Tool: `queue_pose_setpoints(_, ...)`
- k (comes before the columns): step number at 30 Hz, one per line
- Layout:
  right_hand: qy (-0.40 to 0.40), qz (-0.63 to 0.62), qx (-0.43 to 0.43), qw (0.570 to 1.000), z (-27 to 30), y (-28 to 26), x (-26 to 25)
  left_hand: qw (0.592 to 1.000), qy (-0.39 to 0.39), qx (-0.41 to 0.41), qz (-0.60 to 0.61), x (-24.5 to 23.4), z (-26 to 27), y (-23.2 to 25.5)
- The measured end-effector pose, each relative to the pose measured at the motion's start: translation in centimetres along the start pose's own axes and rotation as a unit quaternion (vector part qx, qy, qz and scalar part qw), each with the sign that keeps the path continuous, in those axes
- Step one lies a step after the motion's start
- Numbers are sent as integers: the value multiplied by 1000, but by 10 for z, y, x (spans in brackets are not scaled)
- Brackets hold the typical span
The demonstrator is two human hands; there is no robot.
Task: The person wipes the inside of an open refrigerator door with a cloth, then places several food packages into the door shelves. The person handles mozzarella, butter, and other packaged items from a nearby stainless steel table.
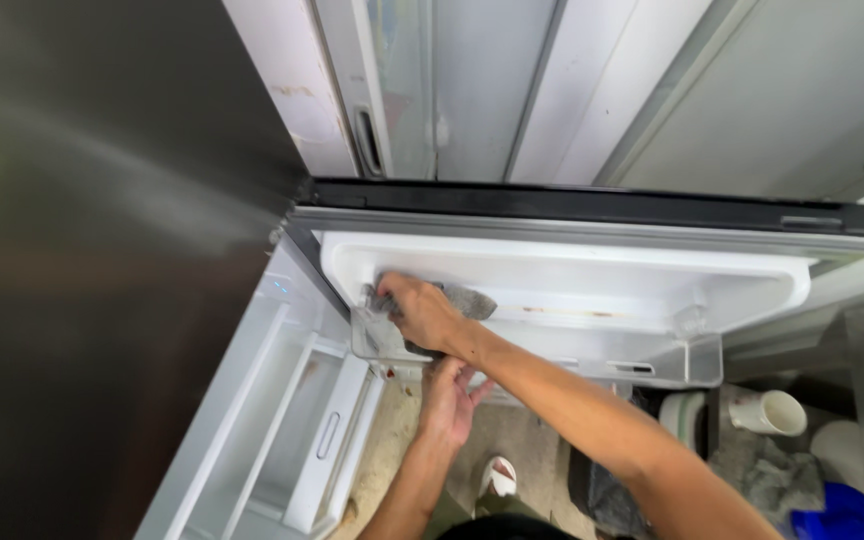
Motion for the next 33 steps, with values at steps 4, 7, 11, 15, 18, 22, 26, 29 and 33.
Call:
queue_pose_setpoints(4,-151,155,-66,974,41,14,-38,998,-22,-11,56,-8,-15,-5)
queue_pose_setpoints(7,-255,151,89,951,100,45,-108,999,-4,-29,44,-12,-24,-7)
queue_pose_setpoints(11,-129,95,192,968,158,49,-201,999,-15,-4,37,-3,-28,-3)
queue_pose_setpoints(15,15,29,245,969,194,22,-250,999,4,33,27,11,-32,-6)
queue_pose_setpoints(18,35,25,301,953,198,42,-256,999,2,42,8,10,-38,-6)
queue_pose_setpoints(22,136,-58,326,934,239,75,-260,990,-64,102,-67,-18,-38,-10)
queue_pose_setpoints(26,395,-214,238,861,321,83,-245,685,121,284,-660,-55,-32,-14)
queue_pose_setpoints(29,316,-201,243,895,363,116,-183,473,160,303,-812,-74,-52,-14)
queue_pose_setpoints(33,400,-57,230,885,378,205,-106,451,160,303,-824,-99,-82,-1)
Point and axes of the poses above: each hand's wrist, its own z-axis away from the middle knuckle, its own x-axis out of the palm, y = z × x, the point moved 5 cm from there along -z, towards the middle knuckle, and after that the axes turned 13 degrees about -x, right-handed, at the moved point
